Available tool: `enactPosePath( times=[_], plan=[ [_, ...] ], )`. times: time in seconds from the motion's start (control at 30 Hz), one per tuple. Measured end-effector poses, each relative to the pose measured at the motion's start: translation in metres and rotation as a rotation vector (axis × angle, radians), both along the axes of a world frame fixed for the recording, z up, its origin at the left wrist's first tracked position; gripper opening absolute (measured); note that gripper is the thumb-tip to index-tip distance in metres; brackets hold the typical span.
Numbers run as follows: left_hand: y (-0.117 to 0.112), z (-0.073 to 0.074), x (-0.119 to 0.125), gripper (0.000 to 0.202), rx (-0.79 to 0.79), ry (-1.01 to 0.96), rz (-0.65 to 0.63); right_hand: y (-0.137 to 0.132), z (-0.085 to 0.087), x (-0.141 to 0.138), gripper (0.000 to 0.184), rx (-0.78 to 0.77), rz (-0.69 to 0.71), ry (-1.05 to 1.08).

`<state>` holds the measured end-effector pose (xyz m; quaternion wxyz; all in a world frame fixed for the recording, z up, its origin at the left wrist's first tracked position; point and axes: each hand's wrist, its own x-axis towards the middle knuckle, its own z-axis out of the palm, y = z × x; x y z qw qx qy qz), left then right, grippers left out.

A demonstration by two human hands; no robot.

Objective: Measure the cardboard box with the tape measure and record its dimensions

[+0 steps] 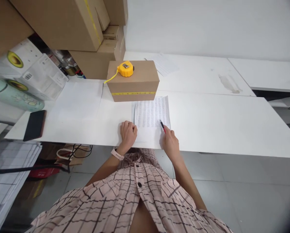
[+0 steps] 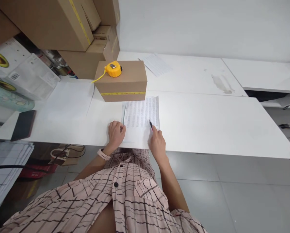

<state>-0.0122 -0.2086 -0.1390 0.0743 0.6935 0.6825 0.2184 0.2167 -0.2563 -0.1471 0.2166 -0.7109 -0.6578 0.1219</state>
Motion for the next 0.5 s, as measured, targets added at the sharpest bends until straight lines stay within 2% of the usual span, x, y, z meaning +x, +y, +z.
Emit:
enactPosePath(
  times=[0.07,0.17,0.3,0.4,0.43,0.5],
  plan=[
    [-0.005,0.0,-0.001,0.021,0.008,-0.037,-0.015,-0.001,0.005,0.009,0.055,0.044,-0.04,0.124],
    [-0.013,0.001,-0.003,0.023,0.004,-0.081,-0.032,0.001,0.012,0.02,0.051,0.104,-0.199,0.228],
    [-0.021,0.002,-0.005,0.023,0.01,-0.091,-0.02,0.017,0.026,0.023,0.052,0.24,-0.294,0.396],
    [-0.023,0.002,-0.006,0.021,0.011,-0.104,-0.003,0.053,0.048,0.01,0.034,0.432,-0.21,0.421],
    [-0.024,0.002,-0.006,0.021,0.011,-0.109,0.0,0.071,0.058,0.002,0.032,0.497,-0.14,0.387],
    [-0.024,0.001,-0.006,0.02,0.016,-0.123,0.001,0.112,0.079,-0.019,0.031,0.514,0.027,0.286]
  ],
)
